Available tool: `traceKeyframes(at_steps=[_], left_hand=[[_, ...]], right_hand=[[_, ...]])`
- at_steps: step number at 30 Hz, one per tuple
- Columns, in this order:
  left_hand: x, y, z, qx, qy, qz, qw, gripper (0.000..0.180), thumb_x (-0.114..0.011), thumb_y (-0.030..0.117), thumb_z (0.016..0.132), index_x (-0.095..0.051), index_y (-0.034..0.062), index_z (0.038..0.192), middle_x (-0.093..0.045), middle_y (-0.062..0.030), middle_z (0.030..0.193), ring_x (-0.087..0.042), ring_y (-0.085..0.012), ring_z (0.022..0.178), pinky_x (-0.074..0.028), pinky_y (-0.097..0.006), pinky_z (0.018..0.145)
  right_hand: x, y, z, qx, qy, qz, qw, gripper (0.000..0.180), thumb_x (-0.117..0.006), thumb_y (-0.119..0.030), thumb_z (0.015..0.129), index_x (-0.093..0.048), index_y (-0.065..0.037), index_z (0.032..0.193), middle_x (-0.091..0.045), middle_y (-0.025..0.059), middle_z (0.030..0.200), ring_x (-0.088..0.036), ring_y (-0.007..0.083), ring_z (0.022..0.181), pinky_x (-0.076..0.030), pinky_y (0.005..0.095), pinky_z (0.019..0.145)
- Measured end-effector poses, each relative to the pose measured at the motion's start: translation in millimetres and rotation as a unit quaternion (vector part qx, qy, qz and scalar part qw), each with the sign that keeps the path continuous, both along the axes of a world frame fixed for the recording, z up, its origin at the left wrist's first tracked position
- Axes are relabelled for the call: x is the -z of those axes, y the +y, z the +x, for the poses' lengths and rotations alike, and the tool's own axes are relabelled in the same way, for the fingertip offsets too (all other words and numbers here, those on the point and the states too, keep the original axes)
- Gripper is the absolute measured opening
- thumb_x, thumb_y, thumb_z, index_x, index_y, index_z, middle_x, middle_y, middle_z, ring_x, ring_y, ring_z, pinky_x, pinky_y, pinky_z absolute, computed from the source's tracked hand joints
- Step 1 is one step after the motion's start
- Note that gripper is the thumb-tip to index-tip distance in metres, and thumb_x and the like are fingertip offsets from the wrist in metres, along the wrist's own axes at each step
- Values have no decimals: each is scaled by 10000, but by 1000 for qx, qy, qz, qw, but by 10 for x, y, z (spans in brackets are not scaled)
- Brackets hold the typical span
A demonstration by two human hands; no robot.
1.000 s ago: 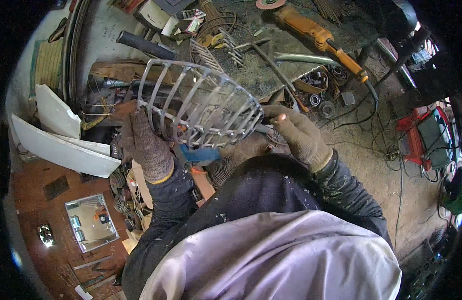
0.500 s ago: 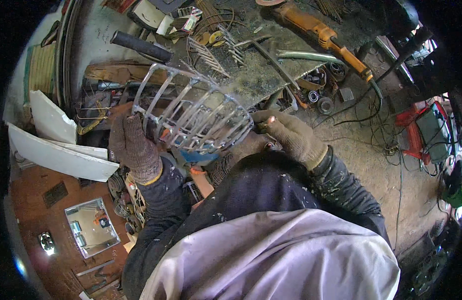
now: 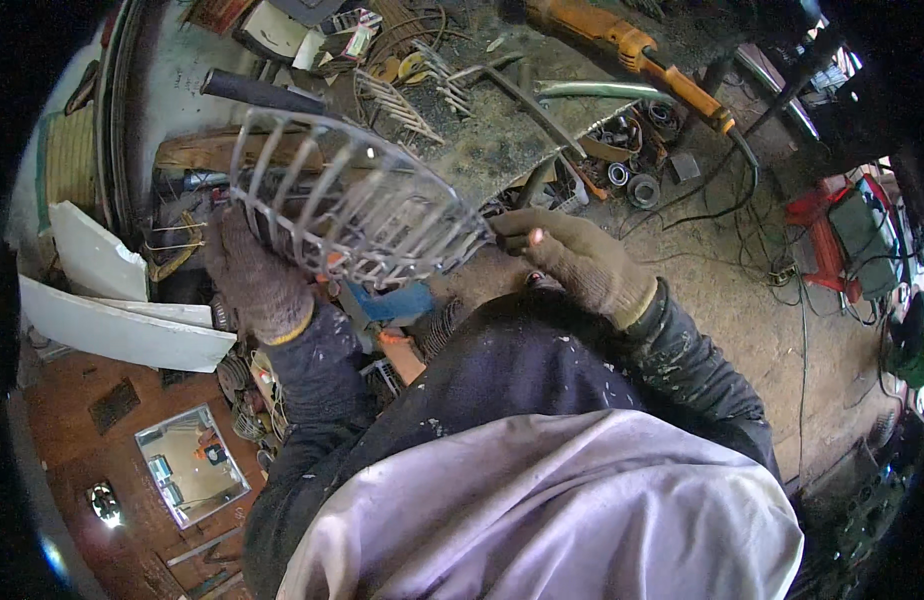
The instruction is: The person uses an angle grinder to smooth and shape the surface and edges of a curved metal grating, rotating the object by hand to reach different sections of the frame.
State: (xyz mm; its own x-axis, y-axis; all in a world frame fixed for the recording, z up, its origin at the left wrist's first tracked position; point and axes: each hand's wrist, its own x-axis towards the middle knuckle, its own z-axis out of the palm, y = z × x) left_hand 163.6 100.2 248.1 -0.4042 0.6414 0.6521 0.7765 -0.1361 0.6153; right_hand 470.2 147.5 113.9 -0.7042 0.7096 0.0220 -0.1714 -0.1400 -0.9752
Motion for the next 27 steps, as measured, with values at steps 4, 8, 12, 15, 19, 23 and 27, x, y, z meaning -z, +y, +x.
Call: traceKeyframes(at_steps=[4,8,12,15,19,23,27], left_hand=[[268,135,-285,-43,199,-58,977,233,-648,192,967,-666,-5,1092,-693,-144,986,-688,-248,897,-544,-361,763],[688,280,-674,-21,299,-41,953,231,-620,165,978,-666,37,1165,-698,-113,1067,-699,-211,978,-561,-341,782],[970,300,-749,171,-364,-43,915,376,-519,327,1051,-636,46,1271,-684,-92,1191,-688,-184,1000,-569,-340,801],[411,409,-428,193,-515,-61,833,418,-484,337,1060,-619,26,1303,-691,-96,1195,-689,-186,992,-567,-342,808],[173,481,-476,122,-394,-151,899,414,-481,331,1058,-670,-1,1216,-726,-100,1094,-698,-182,980,-559,-340,819],[63,637,-641,110,31,-271,956,468,-572,396,1017,-653,10,1270,-707,-124,1210,-686,-251,1026,-546,-381,889],[113,927,-566,111,-128,-322,931,420,-563,372,1015,-708,25,1203,-716,-172,1171,-684,-275,1027,-514,-392,913]], right_hand=[[-122,-15,49,75,41,82,993,614,-638,-572,964,-654,-10,1212,-673,93,1108,-600,167,1070,-464,324,957],[-215,-2,168,71,30,98,992,543,-750,-506,910,-646,-19,1126,-660,52,1027,-606,159,974,-486,319,880],[-212,-118,121,71,45,34,996,481,-792,-426,889,-643,-20,1100,-657,53,1007,-618,168,923,-497,309,850],[-236,-103,115,42,49,119,991,470,-784,-324,908,-644,-3,1221,-687,100,1070,-651,192,974,-521,336,881],[-142,-152,92,-20,16,59,998,512,-752,-248,937,-587,6,1351,-698,126,1105,-669,184,1016,-538,338,910],[-98,-130,150,-3,-77,19,997,534,-715,-271,965,-555,12,1388,-684,132,1152,-663,187,1044,-530,331,931],[108,-112,186,31,-130,7,991,521,-678,-335,982,-589,12,1361,-673,159,1224,-641,229,1127,-502,356,987]])
